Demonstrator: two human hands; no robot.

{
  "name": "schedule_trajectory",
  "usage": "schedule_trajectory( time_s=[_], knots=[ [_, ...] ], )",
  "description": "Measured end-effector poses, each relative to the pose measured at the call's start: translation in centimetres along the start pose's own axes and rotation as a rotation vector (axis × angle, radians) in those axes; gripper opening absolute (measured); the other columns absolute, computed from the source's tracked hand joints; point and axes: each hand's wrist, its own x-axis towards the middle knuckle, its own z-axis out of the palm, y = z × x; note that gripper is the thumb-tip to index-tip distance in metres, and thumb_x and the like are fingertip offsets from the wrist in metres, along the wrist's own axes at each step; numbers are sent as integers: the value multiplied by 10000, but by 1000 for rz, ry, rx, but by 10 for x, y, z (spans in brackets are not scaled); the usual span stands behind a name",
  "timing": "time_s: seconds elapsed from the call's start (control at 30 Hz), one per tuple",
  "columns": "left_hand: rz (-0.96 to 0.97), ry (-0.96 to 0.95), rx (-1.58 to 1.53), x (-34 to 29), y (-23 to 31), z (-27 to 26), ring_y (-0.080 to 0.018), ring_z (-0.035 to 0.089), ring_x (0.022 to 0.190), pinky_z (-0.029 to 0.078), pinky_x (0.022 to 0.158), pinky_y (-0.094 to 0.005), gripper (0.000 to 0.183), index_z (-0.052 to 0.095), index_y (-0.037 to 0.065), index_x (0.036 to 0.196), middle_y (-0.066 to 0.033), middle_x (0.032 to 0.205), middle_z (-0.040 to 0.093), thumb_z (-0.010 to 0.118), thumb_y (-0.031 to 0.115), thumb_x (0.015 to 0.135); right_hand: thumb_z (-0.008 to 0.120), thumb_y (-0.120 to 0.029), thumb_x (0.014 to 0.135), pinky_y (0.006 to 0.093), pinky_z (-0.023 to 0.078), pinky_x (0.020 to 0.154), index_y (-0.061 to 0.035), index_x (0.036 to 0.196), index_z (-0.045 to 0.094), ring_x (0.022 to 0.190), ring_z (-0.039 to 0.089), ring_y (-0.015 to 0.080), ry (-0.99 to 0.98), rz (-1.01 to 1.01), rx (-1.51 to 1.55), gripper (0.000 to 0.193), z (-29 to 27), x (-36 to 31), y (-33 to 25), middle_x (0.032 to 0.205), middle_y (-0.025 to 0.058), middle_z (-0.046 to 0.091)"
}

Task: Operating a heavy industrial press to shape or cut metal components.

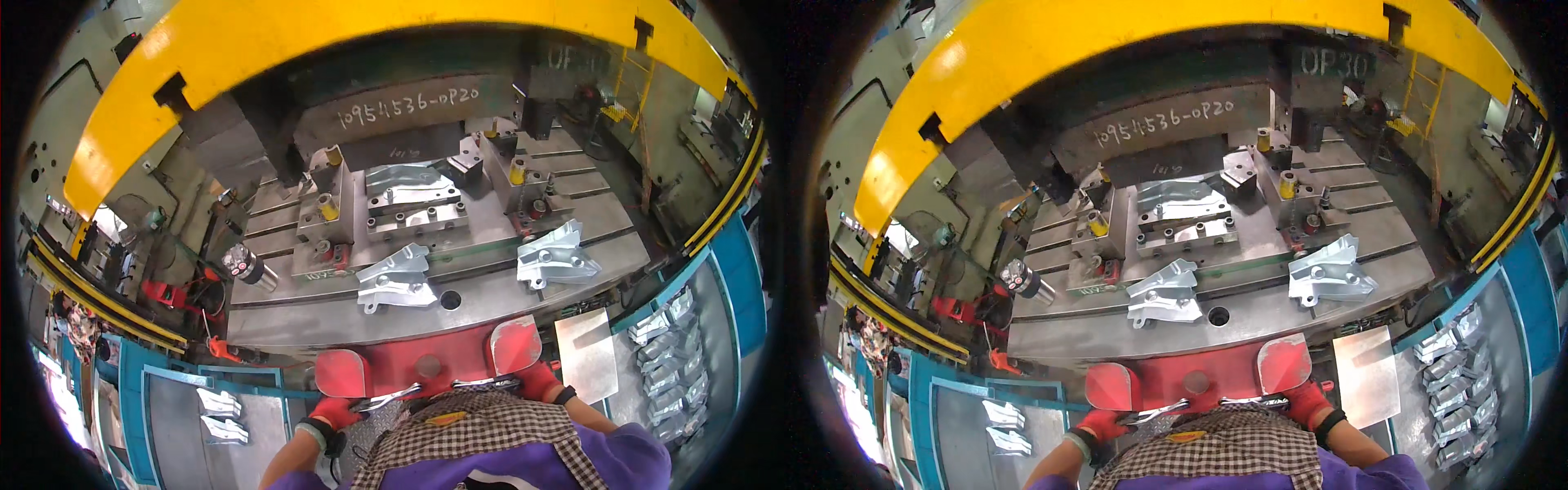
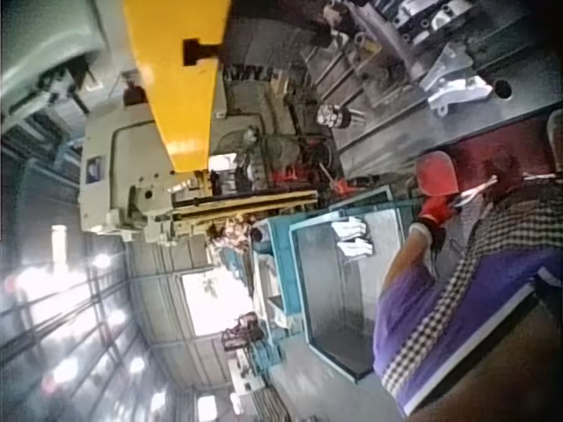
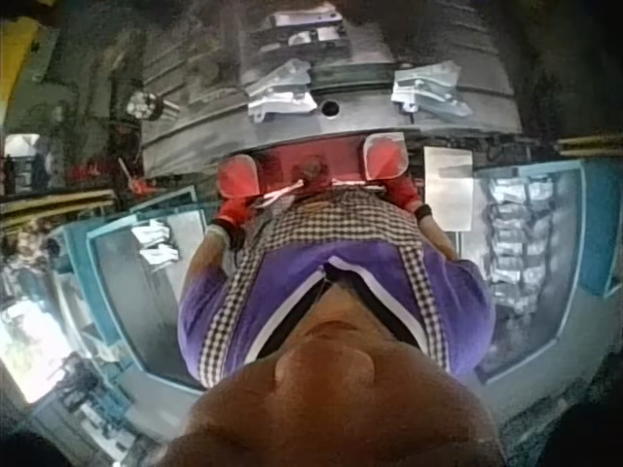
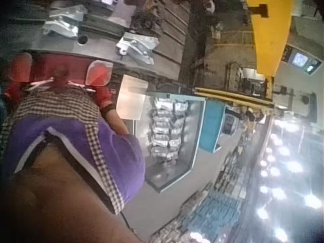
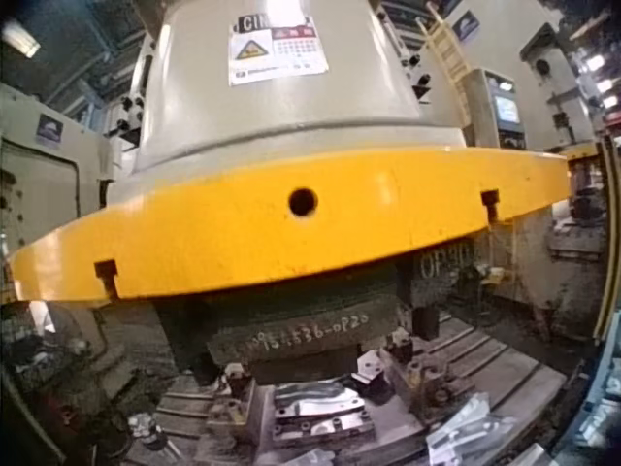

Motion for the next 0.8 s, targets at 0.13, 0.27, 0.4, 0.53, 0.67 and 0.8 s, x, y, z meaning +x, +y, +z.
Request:
schedule_trajectory(
  time_s=[0.13,0.27,0.4,0.53,0.67,0.8],
  knots=[
    [148,107,-34,4,-11,11,-311,483,1201,384,997,-387,574,554,137,1235,-127,1267,547,653,439,757,660,-414,679,454,409,971,-137,1132,584,1160,499,341,92,-41,-1,536,7,-1,5,1232,148,547],
    [152,92,89,7,-7,8,-310,475,1211,375,1010,-387,571,552,124,1230,-129,1269,546,659,425,756,665,-410,680,454,416,959,-139,1137,579,1156,503,336,52,14,-46,538,8,-3,5,1226,145,551],
    [162,125,85,8,-14,13,-300,467,1222,369,1019,-389,571,556,129,1226,-127,1270,545,670,417,747,666,-412,684,452,420,952,-136,1131,581,1137,516,340,29,27,-33,533,7,-2,3,1210,148,562],
    [128,83,71,7,-20,17,-281,428,1265,324,1053,-370,570,524,115,1276,-121,1323,510,632,418,805,665,-401,694,448,423,948,-135,1140,586,1122,526,348,-208,176,71,525,-16,0,-9,1201,147,569],
    [131,-38,-379,-3,0,-9,-321,473,1212,370,1012,-404,597,522,102,1281,-136,1269,545,668,388,777,676,-347,750,405,440,952,-203,1218,566,1086,562,308,39,22,217,502,0,-29,13,1165,94,602],
    [430,147,-821,32,-1,-42,-252,555,1000,446,851,-355,433,523,71,1271,-96,1121,598,538,293,900,622,-257,828,349,467,893,-95,1213,554,989,615,248,-33,72,632,423,-37,-23,-28,1069,92,643]
  ],
)
